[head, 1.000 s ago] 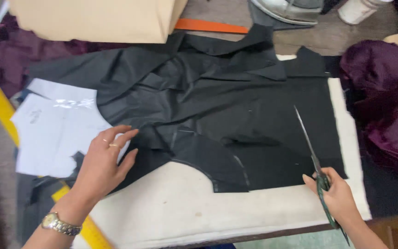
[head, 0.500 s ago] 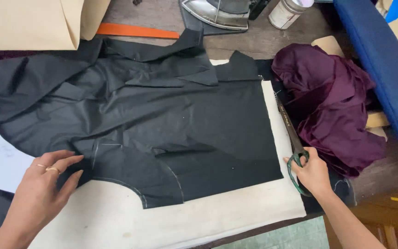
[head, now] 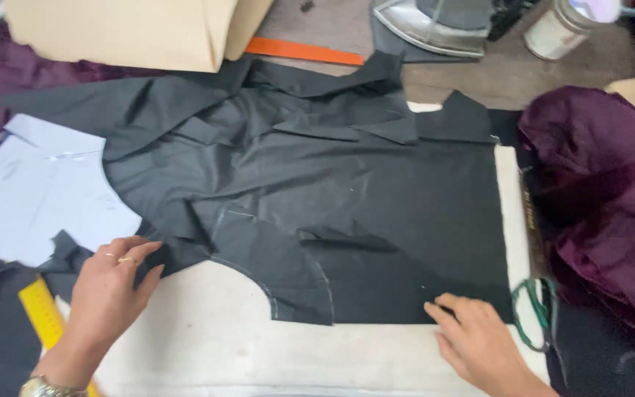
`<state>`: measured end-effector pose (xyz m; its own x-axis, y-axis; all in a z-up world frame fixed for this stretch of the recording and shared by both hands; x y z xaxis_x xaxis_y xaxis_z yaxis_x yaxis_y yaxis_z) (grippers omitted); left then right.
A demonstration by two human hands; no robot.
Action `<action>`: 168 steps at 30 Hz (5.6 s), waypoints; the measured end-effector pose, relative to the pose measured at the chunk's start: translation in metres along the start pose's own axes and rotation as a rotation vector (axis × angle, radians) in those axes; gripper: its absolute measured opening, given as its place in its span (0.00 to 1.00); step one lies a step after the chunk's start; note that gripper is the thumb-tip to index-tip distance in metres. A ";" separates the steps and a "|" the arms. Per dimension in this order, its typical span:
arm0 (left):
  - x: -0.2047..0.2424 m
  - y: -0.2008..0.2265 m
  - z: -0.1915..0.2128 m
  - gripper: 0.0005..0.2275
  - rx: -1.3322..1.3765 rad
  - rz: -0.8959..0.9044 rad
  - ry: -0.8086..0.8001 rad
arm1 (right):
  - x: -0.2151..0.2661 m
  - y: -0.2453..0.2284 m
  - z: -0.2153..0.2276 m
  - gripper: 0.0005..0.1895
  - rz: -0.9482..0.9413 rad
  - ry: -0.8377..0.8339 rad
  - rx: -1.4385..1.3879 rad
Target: The person cuts a piece of black fabric using shears, following a chalk outline on the material. They then use a ruler and a blue marking tool to draw lines on a paper pattern placed on the table.
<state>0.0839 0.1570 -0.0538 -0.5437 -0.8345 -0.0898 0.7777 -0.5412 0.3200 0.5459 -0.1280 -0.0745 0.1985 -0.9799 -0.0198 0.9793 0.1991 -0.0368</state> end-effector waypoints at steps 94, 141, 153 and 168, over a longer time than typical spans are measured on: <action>-0.002 0.021 0.000 0.07 0.600 0.217 0.235 | -0.225 -0.051 0.061 0.15 -0.774 -0.520 -1.100; -0.037 0.000 0.040 0.12 1.778 0.758 -0.197 | -0.213 -0.184 0.023 0.23 -0.828 0.147 -1.810; -0.016 0.129 0.009 0.09 1.563 0.225 -1.448 | -0.033 -0.143 0.079 0.54 -1.187 0.489 -1.658; 0.044 0.151 -0.056 0.13 0.833 0.175 -1.131 | -0.002 -0.173 0.046 0.15 -1.494 -0.465 -1.153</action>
<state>0.1953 0.0324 -0.0621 -0.7258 -0.1354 0.6745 0.6655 0.1102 0.7382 0.3783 -0.1607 -0.0221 -0.4545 -0.2277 0.8611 -0.1114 -0.9447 -0.3086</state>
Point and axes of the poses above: each hand's wrist, its own x-axis away from the middle knuckle, its own z-axis out of the back of the hand, y = z × x, the point moved 3 cm from there along -x, towards the middle knuckle, and after that the axes turned 9 degrees about x, right-handed, at the moved point
